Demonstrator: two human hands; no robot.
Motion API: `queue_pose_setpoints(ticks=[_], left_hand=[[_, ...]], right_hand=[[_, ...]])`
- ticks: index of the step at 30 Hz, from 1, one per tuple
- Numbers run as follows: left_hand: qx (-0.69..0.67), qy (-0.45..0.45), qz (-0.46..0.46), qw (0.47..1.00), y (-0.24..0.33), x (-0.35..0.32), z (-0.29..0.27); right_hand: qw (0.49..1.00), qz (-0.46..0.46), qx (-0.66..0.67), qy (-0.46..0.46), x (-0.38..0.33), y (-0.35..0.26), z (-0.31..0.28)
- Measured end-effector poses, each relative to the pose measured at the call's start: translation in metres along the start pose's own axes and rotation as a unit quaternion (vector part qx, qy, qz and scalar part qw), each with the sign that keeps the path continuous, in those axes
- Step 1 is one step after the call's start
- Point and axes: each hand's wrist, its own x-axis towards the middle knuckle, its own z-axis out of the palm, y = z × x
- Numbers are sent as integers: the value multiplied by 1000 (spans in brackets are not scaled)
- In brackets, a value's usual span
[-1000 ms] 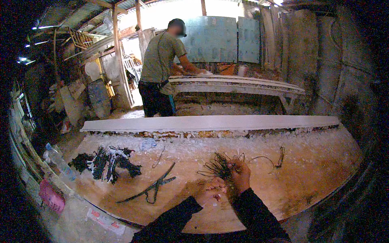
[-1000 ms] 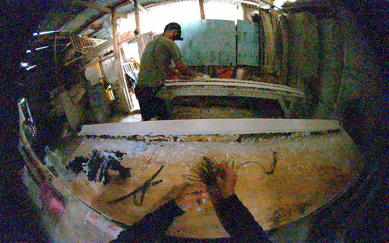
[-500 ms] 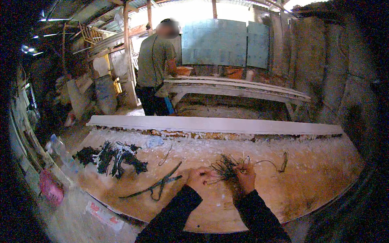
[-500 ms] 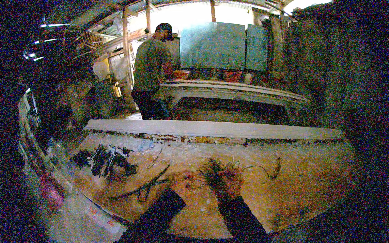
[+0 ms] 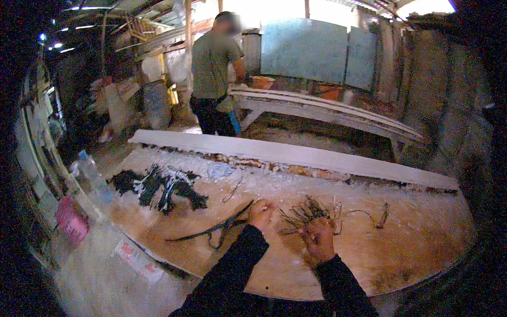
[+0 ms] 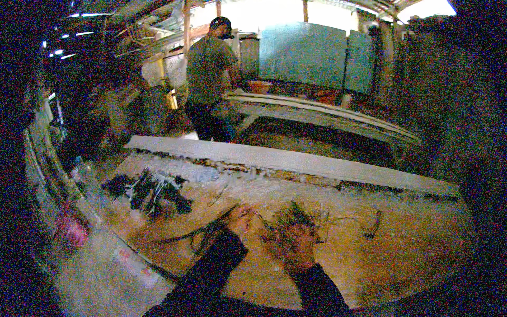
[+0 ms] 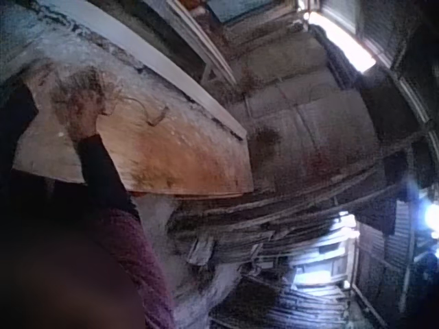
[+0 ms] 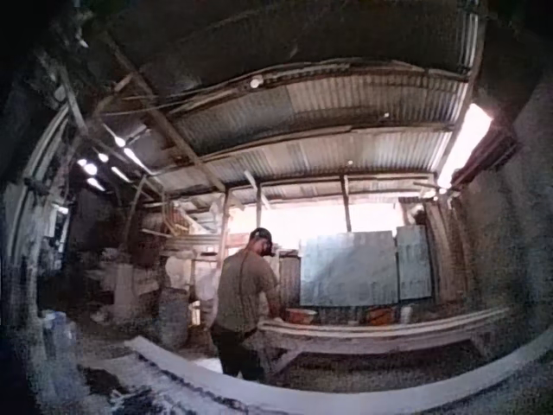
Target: The person strips insulation from black wires by hand at a workbench, separating the outer sheath from the inner conductors. A second person works on a separate bench in the background.
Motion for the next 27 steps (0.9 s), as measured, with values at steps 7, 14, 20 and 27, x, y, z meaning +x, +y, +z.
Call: queue_pose_setpoints(ticks=[7, 14, 20, 27], left_hand=[[134, 71, 168, 974, -24, 18, 1], [214, -19, 161, 963, 1, 1, 1], [347, 41, 279, 894, 34, -85, -54], [539, 72, 230, 807, 36, -126, -135]], right_hand=[[999, -35, -20, 21, -11, -13, 13], [989, 109, 55, 81, -23, 15, 12], [955, 37, -239, 171, -19, 57, 4], [945, 151, -248, 150, -16, 51, -3]])
